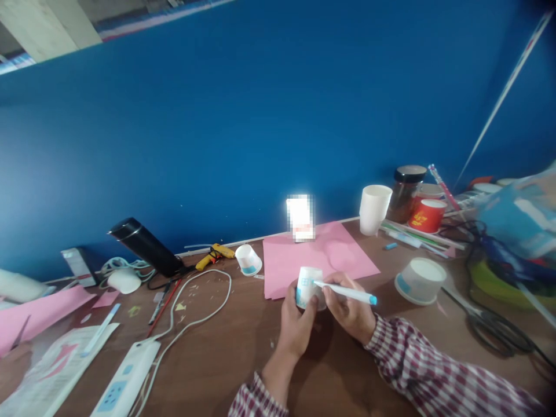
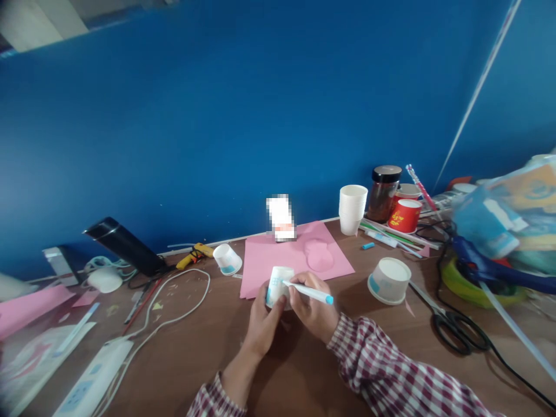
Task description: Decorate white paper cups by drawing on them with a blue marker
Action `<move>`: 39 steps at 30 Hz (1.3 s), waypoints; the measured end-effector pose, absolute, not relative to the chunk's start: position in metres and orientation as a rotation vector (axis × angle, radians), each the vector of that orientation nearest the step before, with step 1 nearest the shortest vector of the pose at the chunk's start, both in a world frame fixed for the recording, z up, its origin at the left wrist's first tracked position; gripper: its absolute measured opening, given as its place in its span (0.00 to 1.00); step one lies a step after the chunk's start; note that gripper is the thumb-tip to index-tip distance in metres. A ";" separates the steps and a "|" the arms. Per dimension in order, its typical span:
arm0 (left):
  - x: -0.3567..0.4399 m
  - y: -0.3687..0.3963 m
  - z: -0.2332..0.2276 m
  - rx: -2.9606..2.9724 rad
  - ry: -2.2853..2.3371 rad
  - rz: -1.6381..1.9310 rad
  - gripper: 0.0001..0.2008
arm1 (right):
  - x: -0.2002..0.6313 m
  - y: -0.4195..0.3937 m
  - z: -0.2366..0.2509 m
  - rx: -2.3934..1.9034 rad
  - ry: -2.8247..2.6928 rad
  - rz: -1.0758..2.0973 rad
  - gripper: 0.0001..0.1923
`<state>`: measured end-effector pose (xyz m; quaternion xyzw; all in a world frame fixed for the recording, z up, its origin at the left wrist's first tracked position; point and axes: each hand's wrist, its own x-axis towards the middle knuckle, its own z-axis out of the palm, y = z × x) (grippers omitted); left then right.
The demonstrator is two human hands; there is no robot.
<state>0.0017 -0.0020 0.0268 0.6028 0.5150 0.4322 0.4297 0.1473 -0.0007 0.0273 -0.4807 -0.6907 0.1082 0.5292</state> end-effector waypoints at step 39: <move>0.000 0.006 0.003 0.992 1.024 1.277 0.20 | 0.145 -0.001 0.026 -1.116 -1.607 0.252 0.04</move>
